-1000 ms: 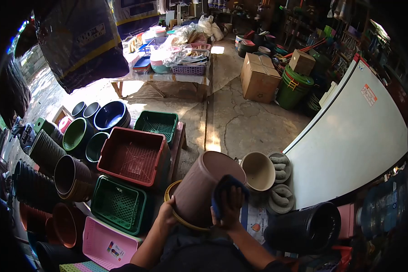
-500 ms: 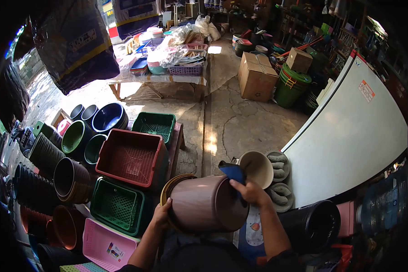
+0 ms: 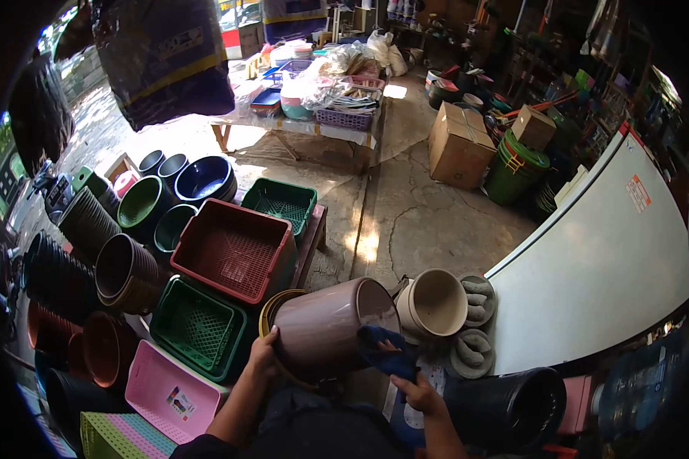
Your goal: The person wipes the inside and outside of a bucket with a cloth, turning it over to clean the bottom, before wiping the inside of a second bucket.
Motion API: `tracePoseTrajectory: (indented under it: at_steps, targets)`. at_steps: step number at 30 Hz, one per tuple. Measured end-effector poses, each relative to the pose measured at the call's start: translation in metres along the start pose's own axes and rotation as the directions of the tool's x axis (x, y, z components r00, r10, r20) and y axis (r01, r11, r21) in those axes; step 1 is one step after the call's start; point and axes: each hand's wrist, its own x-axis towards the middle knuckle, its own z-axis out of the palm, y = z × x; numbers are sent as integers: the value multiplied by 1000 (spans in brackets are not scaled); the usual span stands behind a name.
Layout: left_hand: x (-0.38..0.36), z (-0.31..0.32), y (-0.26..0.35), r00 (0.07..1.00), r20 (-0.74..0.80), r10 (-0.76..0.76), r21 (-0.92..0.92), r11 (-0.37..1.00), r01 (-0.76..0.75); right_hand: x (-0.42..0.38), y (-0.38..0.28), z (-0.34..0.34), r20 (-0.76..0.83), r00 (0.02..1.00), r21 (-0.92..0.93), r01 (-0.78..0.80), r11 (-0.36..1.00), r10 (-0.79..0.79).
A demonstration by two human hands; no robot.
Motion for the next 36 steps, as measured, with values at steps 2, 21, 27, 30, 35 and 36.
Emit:
tracePoseTrajectory:
  at_steps: [2, 21, 27, 30, 35, 36]
  targets:
    - [3, -15, 6, 998, 47, -33, -2, 999, 33, -3, 10, -5, -94, 993, 50, -71, 996, 75]
    - [-125, 71, 67, 791, 462, 401, 860, 14, -510, 128, -38, -31, -319, 933, 135, -130, 982, 167]
    - [-159, 64, 69, 618, 760, 202, 636, -428, -642, 190, -11, -9, -37, 914, -340, -391, 855, 404]
    - [-178, 50, 65, 643, 744, 183, 644, -452, -617, 210, -3, 6, 193, 823, -339, -455, 823, 534]
    - [-203, 22, 70, 705, 664, 248, 710, -503, -493, 230, 44, 44, 232, 846, -259, -423, 868, 481]
    - [-207, 12, 75, 706, 656, 267, 722, -495, -484, 233, 43, 59, 200, 846, -197, -460, 866, 495]
